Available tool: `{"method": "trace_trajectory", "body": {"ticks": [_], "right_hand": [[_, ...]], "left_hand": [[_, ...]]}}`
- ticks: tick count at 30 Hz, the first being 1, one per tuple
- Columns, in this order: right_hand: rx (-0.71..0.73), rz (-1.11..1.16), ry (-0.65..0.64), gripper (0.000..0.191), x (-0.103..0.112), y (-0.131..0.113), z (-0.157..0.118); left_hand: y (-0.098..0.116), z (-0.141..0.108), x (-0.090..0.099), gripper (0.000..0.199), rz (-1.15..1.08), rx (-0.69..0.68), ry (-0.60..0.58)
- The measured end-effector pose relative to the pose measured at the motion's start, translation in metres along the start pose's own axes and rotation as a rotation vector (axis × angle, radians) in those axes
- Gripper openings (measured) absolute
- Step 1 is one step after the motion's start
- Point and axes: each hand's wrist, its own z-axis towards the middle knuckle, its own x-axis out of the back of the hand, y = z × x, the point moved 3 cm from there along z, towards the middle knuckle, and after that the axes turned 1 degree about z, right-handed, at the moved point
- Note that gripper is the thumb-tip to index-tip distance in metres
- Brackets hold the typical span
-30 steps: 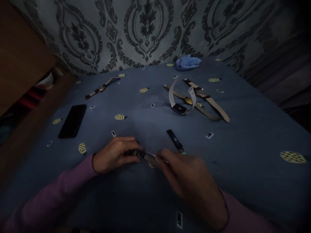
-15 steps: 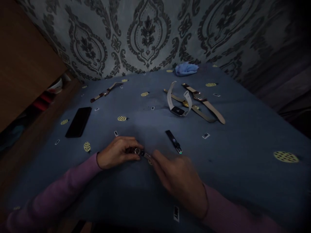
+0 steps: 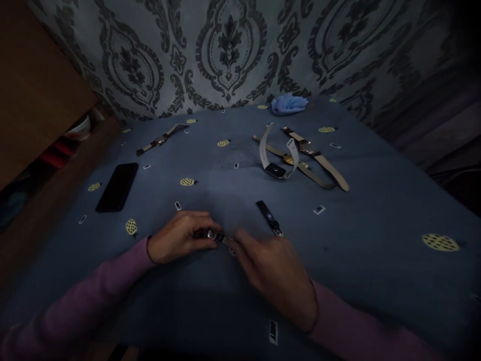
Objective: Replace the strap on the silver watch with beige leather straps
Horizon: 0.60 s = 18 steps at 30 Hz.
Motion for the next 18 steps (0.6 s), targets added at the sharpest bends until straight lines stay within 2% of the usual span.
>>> {"method": "trace_trajectory", "body": {"ticks": [18], "right_hand": [[0.019,0.03,0.051,0.024,-0.0003,0.0006,0.0024]], "left_hand": [[-0.002,-0.0007,-0.0008,0.018,0.009,-0.015,0.005]]}}
